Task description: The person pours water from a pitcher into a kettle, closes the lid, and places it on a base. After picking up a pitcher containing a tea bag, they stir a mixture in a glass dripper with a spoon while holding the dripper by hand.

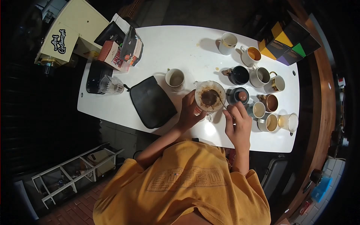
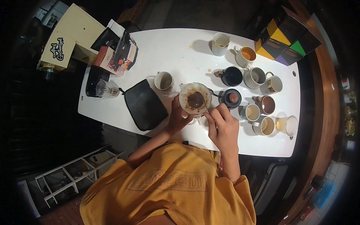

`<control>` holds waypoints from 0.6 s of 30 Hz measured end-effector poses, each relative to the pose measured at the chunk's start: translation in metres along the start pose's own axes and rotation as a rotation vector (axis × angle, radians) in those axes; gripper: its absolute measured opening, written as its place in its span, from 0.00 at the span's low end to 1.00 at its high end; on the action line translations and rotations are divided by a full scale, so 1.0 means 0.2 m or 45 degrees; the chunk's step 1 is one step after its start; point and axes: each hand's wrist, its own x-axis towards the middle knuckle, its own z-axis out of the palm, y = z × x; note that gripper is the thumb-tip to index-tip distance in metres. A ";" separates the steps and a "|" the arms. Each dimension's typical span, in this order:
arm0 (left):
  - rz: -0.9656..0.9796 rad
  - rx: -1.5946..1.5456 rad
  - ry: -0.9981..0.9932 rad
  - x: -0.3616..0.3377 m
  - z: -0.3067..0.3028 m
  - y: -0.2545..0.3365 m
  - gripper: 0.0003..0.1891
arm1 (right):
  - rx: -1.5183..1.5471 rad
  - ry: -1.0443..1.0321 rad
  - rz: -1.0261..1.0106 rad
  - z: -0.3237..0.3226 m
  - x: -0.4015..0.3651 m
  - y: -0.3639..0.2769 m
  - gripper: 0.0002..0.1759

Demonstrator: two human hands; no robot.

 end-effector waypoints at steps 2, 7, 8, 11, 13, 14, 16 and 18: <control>-0.001 0.004 -0.026 0.00 0.00 -0.01 0.35 | -0.122 -0.022 -0.072 0.00 0.01 0.01 0.06; 0.022 0.048 -0.057 0.00 0.01 -0.03 0.35 | -0.107 -0.085 -0.068 0.04 0.00 0.03 0.06; 0.025 0.052 -0.062 -0.01 0.00 -0.03 0.35 | -0.048 -0.092 -0.038 0.05 0.00 0.04 0.06; 0.010 0.024 -0.067 0.00 -0.01 -0.02 0.33 | 0.145 -0.112 0.109 0.08 -0.01 0.02 0.06; 0.005 -0.023 -0.021 0.01 0.00 -0.01 0.32 | 0.188 -0.085 0.143 0.08 -0.01 0.02 0.06; 0.007 -0.017 -0.022 0.01 0.00 -0.01 0.32 | 0.227 -0.061 0.171 0.08 -0.01 0.02 0.07; 0.005 -0.011 -0.032 0.01 0.00 0.00 0.31 | 0.284 -0.064 0.248 0.07 -0.01 0.02 0.08; -0.015 -0.024 -0.047 0.01 -0.01 0.00 0.31 | 0.382 -0.059 0.325 0.07 -0.01 0.04 0.10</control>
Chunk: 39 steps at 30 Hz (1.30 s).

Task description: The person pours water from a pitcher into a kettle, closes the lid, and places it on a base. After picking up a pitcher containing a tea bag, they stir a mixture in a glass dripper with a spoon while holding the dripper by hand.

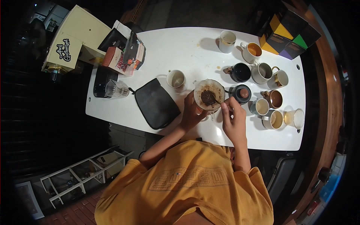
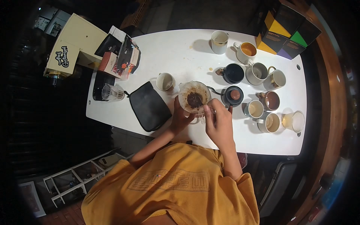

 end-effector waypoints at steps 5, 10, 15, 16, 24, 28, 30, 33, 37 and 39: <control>-0.051 -0.051 -0.018 0.00 0.02 0.00 0.32 | 0.061 0.021 -0.020 -0.04 0.02 0.02 0.09; -0.084 -0.156 0.043 -0.01 0.04 0.00 0.36 | -0.029 0.014 -0.225 -0.09 0.03 -0.02 0.06; -0.062 -0.141 0.036 0.00 0.02 0.01 0.33 | -0.099 -0.074 -0.306 -0.10 0.03 -0.01 0.06; -0.051 -0.139 0.025 0.00 0.02 0.00 0.33 | -0.085 -0.111 -0.303 -0.09 0.03 -0.01 0.06; 0.008 -0.012 0.009 -0.02 0.03 -0.03 0.33 | -0.299 -0.142 -0.327 -0.06 0.05 0.02 0.08; -0.060 -0.097 0.055 -0.02 0.04 0.00 0.34 | -0.313 -0.089 -0.417 -0.06 0.07 -0.02 0.09; -0.029 -0.038 0.033 -0.01 0.03 -0.01 0.34 | -0.295 -0.091 -0.443 -0.05 0.07 -0.05 0.09; -0.004 0.010 0.011 -0.01 0.03 -0.02 0.34 | -0.263 -0.106 -0.465 -0.03 0.08 -0.05 0.10; -0.054 -0.079 -0.003 -0.01 0.02 -0.02 0.34 | -0.266 -0.074 -0.388 -0.01 0.09 -0.02 0.10; -0.091 -0.161 0.011 -0.01 0.02 0.01 0.34 | -0.319 -0.034 -0.378 -0.02 0.09 -0.02 0.10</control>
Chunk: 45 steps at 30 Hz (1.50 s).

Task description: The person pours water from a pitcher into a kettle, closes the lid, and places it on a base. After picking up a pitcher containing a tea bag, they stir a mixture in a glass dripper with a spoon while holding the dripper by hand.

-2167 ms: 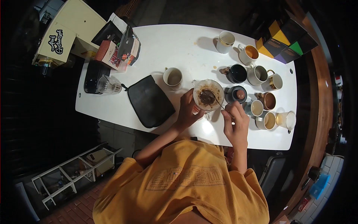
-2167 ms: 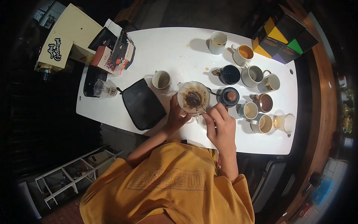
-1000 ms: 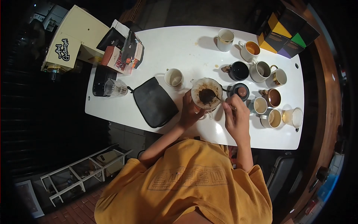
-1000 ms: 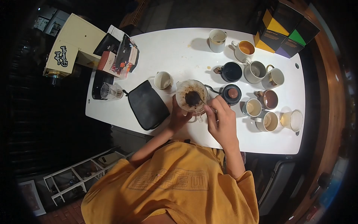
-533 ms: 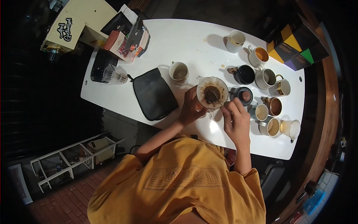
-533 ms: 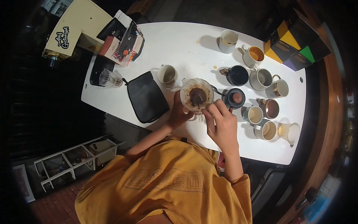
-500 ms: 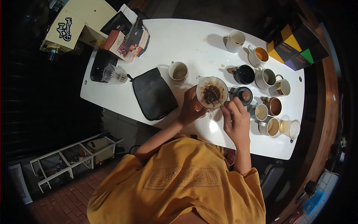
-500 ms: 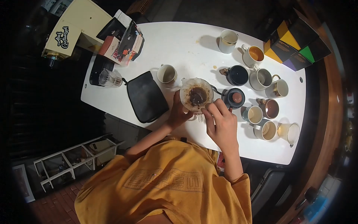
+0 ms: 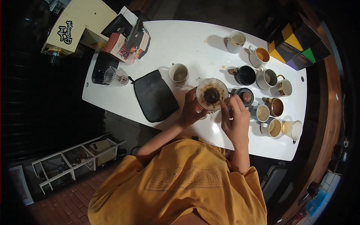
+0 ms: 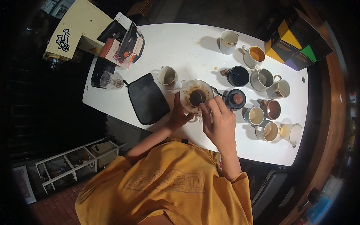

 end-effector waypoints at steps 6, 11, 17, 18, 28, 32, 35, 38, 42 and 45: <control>-0.021 -0.058 0.031 0.00 0.01 0.00 0.34 | 0.105 0.023 -0.022 -0.04 -0.01 -0.06 0.08; -0.054 -0.073 0.017 0.00 0.01 -0.02 0.35 | 0.071 -0.048 0.030 0.00 -0.01 -0.04 0.07; 0.046 0.123 0.032 -0.02 0.03 -0.04 0.34 | 0.121 0.014 0.067 -0.07 0.01 -0.04 0.06; 0.031 0.082 0.048 -0.02 0.03 -0.03 0.34 | 0.194 0.020 0.068 -0.09 0.02 -0.05 0.06; 0.069 0.100 0.069 -0.01 0.03 -0.03 0.33 | 0.076 -0.233 -0.033 -0.13 0.05 -0.01 0.05; 0.024 -0.015 0.087 0.00 0.02 -0.01 0.33 | 0.031 -0.207 -0.020 -0.14 0.08 0.00 0.05; 0.050 -0.010 0.090 0.01 0.02 -0.01 0.34 | -0.074 -0.239 -0.092 -0.22 0.13 0.00 0.09; 0.046 -0.022 0.076 0.01 0.02 0.00 0.34 | -0.003 -0.296 -0.082 -0.29 0.17 -0.01 0.09; 0.028 -0.033 0.080 0.00 0.02 0.00 0.34 | 0.014 -0.327 -0.246 -0.33 0.21 -0.04 0.10; 0.070 -0.016 0.087 0.00 0.02 -0.01 0.34 | 0.024 -0.403 -0.262 -0.30 0.20 -0.05 0.09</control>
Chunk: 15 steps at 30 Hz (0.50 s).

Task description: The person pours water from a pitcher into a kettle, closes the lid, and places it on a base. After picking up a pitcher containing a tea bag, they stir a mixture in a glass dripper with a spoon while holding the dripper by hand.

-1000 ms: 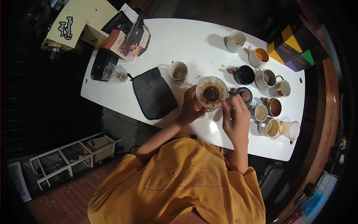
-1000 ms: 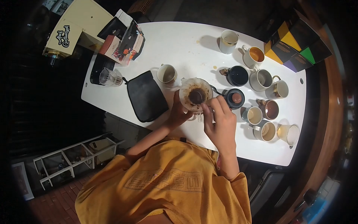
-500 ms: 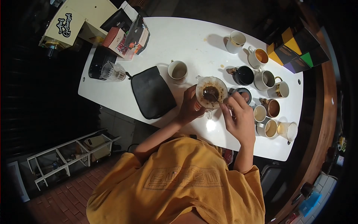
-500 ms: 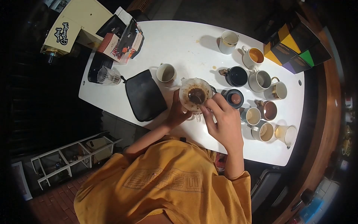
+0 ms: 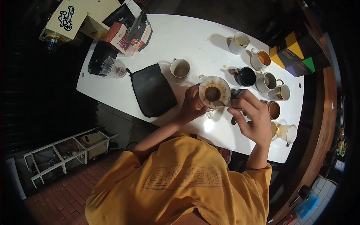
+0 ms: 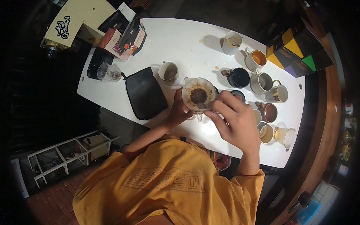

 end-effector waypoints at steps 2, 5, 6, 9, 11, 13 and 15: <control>0.012 0.006 0.005 0.00 0.00 0.00 0.35 | -0.022 -0.022 0.003 0.03 0.02 0.00 0.09; 0.025 0.058 -0.018 0.01 -0.01 0.00 0.36 | -0.025 -0.029 0.052 0.08 0.04 0.04 0.09; 0.030 0.062 -0.023 0.01 -0.01 0.00 0.36 | -0.008 -0.017 0.094 0.09 0.05 0.04 0.09; 0.032 0.068 -0.025 0.00 -0.01 0.00 0.37 | 0.015 0.013 0.156 0.06 0.06 0.04 0.10; 0.031 0.065 -0.022 0.00 -0.01 0.00 0.37 | 0.023 0.042 0.154 0.02 0.06 0.02 0.09; 0.035 0.109 -0.032 0.00 0.00 -0.01 0.38 | 0.031 0.073 0.150 -0.01 0.06 0.01 0.09; 0.026 0.112 -0.039 -0.01 0.00 -0.01 0.38 | -0.026 0.081 0.088 -0.02 0.06 0.01 0.09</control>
